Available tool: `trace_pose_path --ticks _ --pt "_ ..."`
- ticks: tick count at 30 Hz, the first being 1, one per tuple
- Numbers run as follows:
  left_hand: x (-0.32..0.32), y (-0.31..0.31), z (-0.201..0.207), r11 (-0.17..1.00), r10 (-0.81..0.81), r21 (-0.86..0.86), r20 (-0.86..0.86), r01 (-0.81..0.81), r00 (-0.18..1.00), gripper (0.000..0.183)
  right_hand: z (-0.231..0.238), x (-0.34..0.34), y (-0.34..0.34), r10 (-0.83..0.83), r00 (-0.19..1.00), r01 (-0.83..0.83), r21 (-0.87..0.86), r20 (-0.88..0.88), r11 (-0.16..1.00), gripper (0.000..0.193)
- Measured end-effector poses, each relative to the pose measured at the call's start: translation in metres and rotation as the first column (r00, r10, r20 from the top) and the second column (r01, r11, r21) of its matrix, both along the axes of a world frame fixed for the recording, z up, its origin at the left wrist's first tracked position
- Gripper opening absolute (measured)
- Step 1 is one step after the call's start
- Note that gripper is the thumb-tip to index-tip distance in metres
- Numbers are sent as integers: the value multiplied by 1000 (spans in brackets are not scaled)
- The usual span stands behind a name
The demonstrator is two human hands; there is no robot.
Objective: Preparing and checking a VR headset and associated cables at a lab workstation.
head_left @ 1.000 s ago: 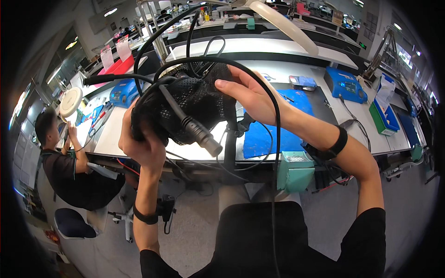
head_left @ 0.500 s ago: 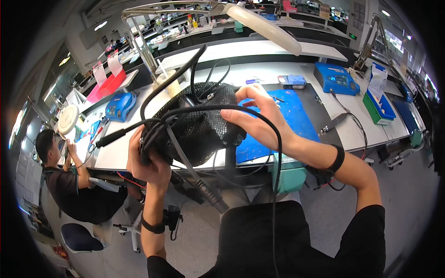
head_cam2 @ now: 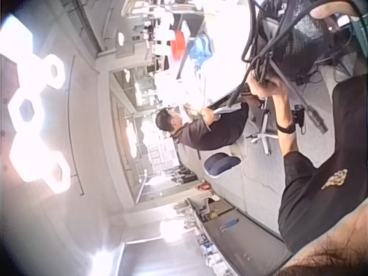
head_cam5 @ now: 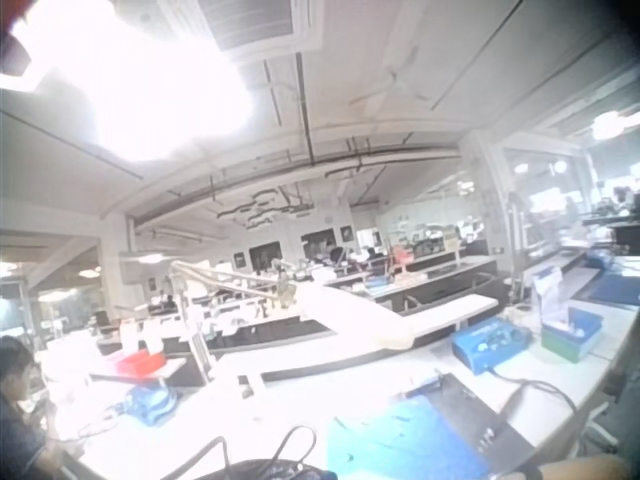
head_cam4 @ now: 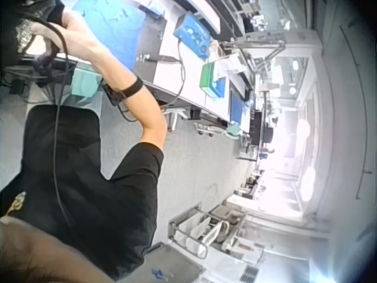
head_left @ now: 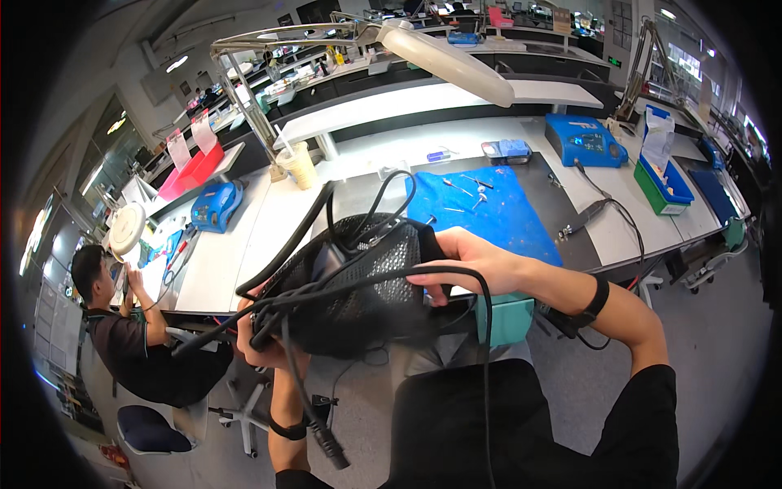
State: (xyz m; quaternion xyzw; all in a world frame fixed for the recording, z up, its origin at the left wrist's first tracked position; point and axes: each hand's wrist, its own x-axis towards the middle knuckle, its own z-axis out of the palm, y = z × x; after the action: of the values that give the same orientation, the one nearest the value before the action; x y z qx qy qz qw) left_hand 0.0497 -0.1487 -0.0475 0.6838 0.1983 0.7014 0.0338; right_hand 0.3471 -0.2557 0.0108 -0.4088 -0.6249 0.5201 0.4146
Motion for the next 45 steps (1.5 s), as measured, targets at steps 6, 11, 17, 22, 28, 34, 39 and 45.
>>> trace_pose_path --ticks 6,11,17,22,28,34,39,45 --pt "-40 -8 -43 920 -208 -291 203 262 957 76 18 18 -42 31 997 -25 -81 74 996 21" --pt "-67 -7 -54 662 -402 -396 529 636 747 101 -1 31 -65 42 992 -31 -97 117 995 14" --pt "-53 -24 -41 394 -693 -201 576 897 433 78 -9 38 -94 -42 996 28 165 83 986 12" --pt "-44 -35 -34 234 -786 -99 566 967 248 67 5 42 -127 -174 939 131 159 298 979 19" --pt "-72 -44 -77 709 -484 -533 109 462 868 87 -3 51 -165 -325 852 209 303 409 930 24" --pt "-48 -53 -76 833 -256 -518 -53 193 965 90 -3 55 -176 -484 789 277 483 379 831 32" --pt "-43 -66 -69 890 -158 -441 -61 115 986 87 26 50 -192 -588 702 223 660 402 717 36" --pt "-28 -62 -58 888 -204 -433 -72 154 976 84 50 58 -187 -701 613 218 774 365 594 28"
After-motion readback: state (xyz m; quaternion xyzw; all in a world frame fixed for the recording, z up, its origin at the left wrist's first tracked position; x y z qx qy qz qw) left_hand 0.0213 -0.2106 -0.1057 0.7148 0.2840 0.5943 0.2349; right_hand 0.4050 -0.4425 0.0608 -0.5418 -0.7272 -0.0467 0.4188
